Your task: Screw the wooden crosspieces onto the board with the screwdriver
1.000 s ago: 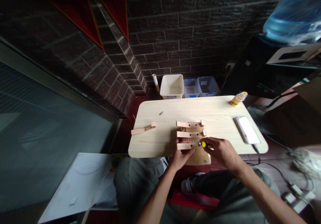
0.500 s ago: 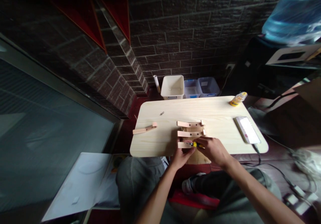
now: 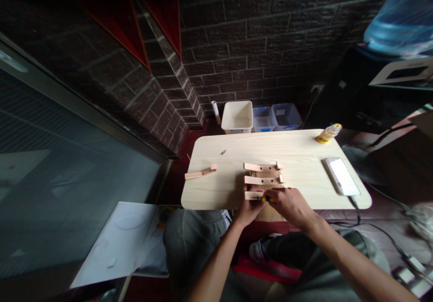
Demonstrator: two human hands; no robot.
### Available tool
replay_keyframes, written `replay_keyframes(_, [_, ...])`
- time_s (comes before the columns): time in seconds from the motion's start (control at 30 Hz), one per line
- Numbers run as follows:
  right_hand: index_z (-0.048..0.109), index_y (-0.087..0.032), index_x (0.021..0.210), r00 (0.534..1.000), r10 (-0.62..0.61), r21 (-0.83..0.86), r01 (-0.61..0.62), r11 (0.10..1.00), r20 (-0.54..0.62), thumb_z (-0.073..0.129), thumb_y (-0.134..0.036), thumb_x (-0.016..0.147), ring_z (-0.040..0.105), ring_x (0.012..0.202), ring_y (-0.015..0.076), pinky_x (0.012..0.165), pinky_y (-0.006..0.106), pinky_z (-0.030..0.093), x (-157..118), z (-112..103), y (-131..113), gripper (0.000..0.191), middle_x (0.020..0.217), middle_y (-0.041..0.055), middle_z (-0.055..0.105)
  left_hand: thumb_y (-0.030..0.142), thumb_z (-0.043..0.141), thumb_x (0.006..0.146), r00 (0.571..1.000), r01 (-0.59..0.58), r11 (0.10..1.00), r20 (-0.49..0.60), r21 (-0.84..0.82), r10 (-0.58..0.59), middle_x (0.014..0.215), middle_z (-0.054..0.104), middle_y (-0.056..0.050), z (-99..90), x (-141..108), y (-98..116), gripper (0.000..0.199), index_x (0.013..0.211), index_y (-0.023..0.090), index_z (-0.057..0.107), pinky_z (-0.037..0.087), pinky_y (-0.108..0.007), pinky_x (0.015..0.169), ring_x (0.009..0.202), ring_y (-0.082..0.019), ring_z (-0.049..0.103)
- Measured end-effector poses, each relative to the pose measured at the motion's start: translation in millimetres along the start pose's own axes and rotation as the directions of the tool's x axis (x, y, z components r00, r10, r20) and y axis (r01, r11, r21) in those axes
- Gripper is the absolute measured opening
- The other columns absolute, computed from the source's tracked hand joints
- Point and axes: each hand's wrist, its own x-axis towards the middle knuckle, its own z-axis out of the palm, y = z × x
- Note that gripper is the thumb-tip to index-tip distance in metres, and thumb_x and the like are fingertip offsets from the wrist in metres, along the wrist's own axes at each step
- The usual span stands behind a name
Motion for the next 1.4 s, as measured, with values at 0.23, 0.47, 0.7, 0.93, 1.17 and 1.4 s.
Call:
replay_keyframes(0.23, [0.073,-0.027,0.102,0.999,0.034,-0.067,-0.031,0.997,0.042,0.052,-0.020,0.089,0.070,0.073,0.0202,0.060,0.024,0.045,5.0,2.1,-5.6,0.026,0.089,0.0069,0.075,0.045,0.071,0.080,1.000,-0.020,0.999,-0.014,0.036,0.021,0.110,0.063,-0.009,1.1,1.2,0.5,0.041,0.110,0.020,0.058,0.047,-0.044,0.100,0.105,-0.023,0.063])
replay_keyframes(0.47, [0.073,-0.028,0.101,0.998,0.045,0.034,-0.044,0.998,-0.046,0.055,-0.026,0.088,0.069,0.075,0.0203,0.063,0.026,0.044,-2.0,0.5,11.2,0.022,0.087,0.0053,0.075,0.035,0.078,0.076,0.995,-0.028,0.996,-0.089,0.086,0.035,0.135,0.051,-0.011,-3.1,-14.9,5.7,0.052,0.122,0.024,0.057,0.045,-0.045,0.106,0.123,-0.028,0.054])
replay_keyframes(0.7, [0.072,-0.023,0.088,0.985,0.050,0.257,-0.007,0.966,-0.163,0.052,-0.041,0.092,0.064,0.060,0.0171,0.056,0.025,0.038,-17.1,-15.6,31.4,0.028,0.072,0.0053,0.072,0.029,0.073,0.080,0.931,-0.067,0.953,-0.326,0.295,0.166,0.140,0.048,-0.009,-33.4,-56.6,53.5,0.051,0.127,0.026,0.052,0.046,-0.043,0.105,0.129,-0.026,0.049])
replay_keyframes(0.93, [0.071,-0.020,0.084,0.983,0.005,0.353,0.061,0.934,-0.182,0.055,-0.040,0.090,0.061,0.061,0.0150,0.058,0.024,0.040,-20.7,-24.9,24.2,0.026,0.073,0.0047,0.071,0.026,0.066,0.085,0.950,-0.273,0.749,0.049,0.604,0.307,0.105,0.069,-0.004,-20.5,-27.6,131.8,0.017,0.102,0.028,0.070,0.051,-0.039,0.094,0.102,-0.023,0.064])
replay_keyframes(1.17, [0.067,-0.016,0.075,0.972,0.049,0.448,0.061,0.892,-0.231,0.051,-0.054,0.091,0.048,0.055,0.0116,0.053,0.023,0.035,-23.1,-36.7,12.4,0.044,0.063,0.0020,0.062,0.020,0.073,0.077,0.978,-0.194,0.819,0.044,0.540,0.202,0.087,0.074,-0.001,11.6,-0.3,127.1,0.020,0.096,0.025,0.068,0.056,-0.033,0.075,0.078,-0.020,0.071])
replay_keyframes(1.4, [0.066,-0.014,0.079,0.982,0.103,0.598,0.014,0.801,-0.160,0.057,-0.057,0.086,0.038,0.056,0.0096,0.050,0.022,0.030,-34.0,-40.3,21.7,0.044,0.062,-0.0019,0.055,0.018,0.066,0.083,0.989,-0.147,0.850,0.048,0.506,0.142,0.092,0.076,0.000,19.9,-5.1,124.3,0.025,0.106,0.027,0.063,0.058,-0.028,0.074,0.084,-0.018,0.073])
